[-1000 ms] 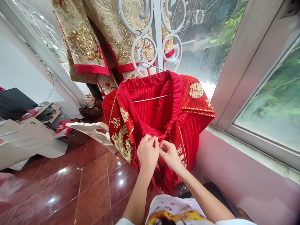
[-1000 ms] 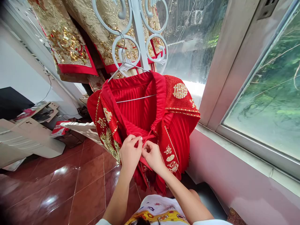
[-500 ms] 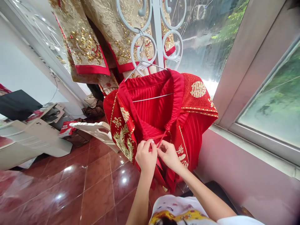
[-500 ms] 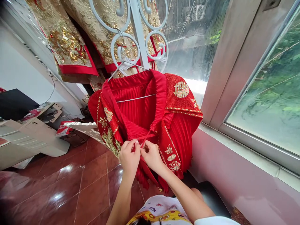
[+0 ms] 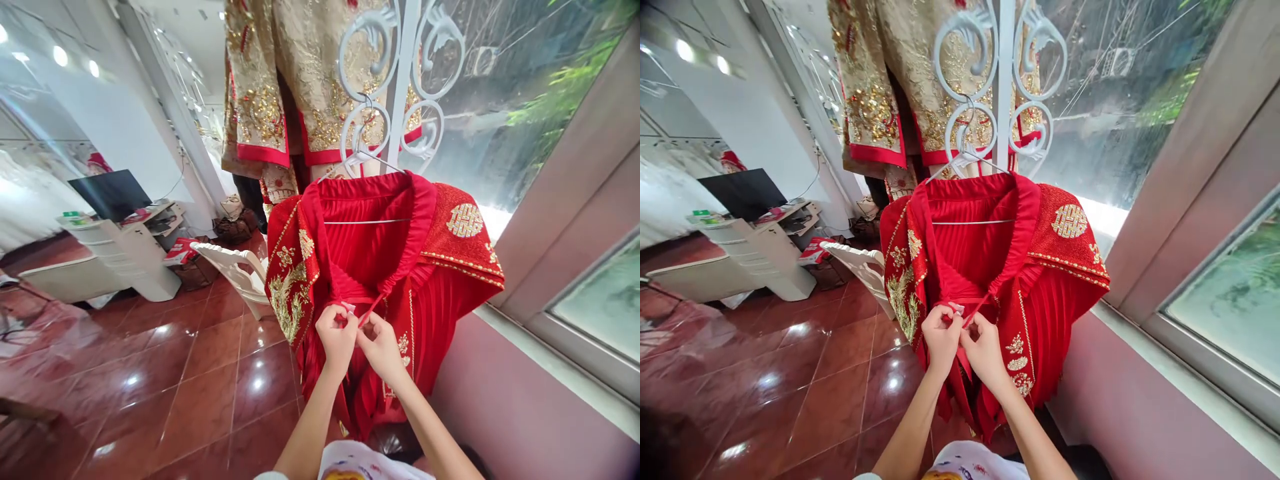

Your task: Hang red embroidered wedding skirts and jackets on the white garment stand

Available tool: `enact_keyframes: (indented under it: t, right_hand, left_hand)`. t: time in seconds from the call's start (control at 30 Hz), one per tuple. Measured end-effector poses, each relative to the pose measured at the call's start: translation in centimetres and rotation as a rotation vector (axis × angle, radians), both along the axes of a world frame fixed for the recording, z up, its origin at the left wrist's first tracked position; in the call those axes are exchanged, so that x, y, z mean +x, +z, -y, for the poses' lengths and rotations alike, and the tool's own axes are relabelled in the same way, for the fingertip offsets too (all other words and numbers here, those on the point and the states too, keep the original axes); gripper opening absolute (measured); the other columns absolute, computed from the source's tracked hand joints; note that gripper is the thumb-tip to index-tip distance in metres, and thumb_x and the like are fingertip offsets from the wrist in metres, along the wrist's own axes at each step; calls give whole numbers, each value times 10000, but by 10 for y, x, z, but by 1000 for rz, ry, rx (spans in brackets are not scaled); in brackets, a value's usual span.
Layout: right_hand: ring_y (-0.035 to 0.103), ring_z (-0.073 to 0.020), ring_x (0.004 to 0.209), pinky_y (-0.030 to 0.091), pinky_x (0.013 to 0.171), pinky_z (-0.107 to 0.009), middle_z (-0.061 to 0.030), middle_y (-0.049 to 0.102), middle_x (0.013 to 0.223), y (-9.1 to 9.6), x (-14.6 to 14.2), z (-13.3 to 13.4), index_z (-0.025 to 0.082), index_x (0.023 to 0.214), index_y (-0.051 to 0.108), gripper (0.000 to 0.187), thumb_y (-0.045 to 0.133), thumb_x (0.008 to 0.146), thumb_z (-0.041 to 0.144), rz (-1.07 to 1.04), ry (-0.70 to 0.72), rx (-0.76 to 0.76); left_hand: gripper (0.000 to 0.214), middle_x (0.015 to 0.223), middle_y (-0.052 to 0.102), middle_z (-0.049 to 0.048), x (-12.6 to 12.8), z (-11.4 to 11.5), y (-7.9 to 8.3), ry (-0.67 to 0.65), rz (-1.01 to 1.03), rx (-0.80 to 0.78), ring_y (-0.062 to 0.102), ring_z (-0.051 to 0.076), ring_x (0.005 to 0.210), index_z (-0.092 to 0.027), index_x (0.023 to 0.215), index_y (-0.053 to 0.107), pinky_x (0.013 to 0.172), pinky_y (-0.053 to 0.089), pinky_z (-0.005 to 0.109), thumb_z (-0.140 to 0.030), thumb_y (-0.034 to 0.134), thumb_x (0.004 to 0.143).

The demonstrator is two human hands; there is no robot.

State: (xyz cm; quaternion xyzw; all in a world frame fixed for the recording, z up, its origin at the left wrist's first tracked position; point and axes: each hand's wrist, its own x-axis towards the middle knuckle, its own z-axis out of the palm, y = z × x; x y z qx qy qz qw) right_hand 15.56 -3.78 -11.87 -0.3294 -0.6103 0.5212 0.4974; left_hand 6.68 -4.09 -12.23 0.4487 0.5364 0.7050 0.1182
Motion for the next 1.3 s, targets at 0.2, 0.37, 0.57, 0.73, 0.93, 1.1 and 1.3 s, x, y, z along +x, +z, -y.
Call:
enact_keyframes:
  t: [0.2,0.37,0.57,0.73,0.93,1.1,1.3]
  right_hand:
    - [468,-114,567,401,536,-227,14,540,627,3,-2,0,175,734,532,68,558,679,205,-32,28,-18]
    - [494,-119,574,437,554,-243,3,564,658,5,-3,2,181,727,534,69,569,696,232,-64,39,-30]
    - [503,-118,559,443,541,-249,4,564,641,5,0,3,179,704,533,91,601,693,238,-70,38,-65]
    - [508,-109,540,437,537,-242,13,570,621,10,-1,5,180,688,528,117,626,687,244,-97,48,-101]
    - [510,-100,509,440,514,-235,11,604,614,10,-1,6,182,722,546,149,660,677,266,-197,165,-175]
    - [518,-106,506,441,509,-238,18,589,575,10,3,7,182,740,547,209,693,658,307,-231,172,-200]
    - [505,-90,512,430,513,-223,22,576,608,10,11,8,176,717,526,183,658,686,300,-194,80,-125]
  left_hand:
    - [133,719,641,28,4,2,0,-108,224,16,670,179,755,-175,591,469,698,540,296,-80,532,660]
    - [71,713,657,32,2,8,0,-70,216,-11,648,153,675,-154,681,588,645,536,264,-191,646,696]
    - [229,778,684,50,-3,16,-4,-202,532,-60,644,142,691,-139,800,647,615,511,237,-280,744,647]
    - [321,709,644,-17,-12,21,-5,-374,871,-57,595,80,617,-154,731,580,594,475,191,-230,820,532]
    - [311,722,649,28,-16,18,-1,-545,772,-244,505,62,512,-121,800,653,476,387,188,-316,784,596]
    - [335,766,651,39,-13,14,0,-721,783,-288,463,59,488,-150,832,681,450,385,200,-427,724,649]
    - [330,770,667,35,-12,28,7,-632,677,-240,575,87,634,-149,839,686,608,483,205,-400,762,637]
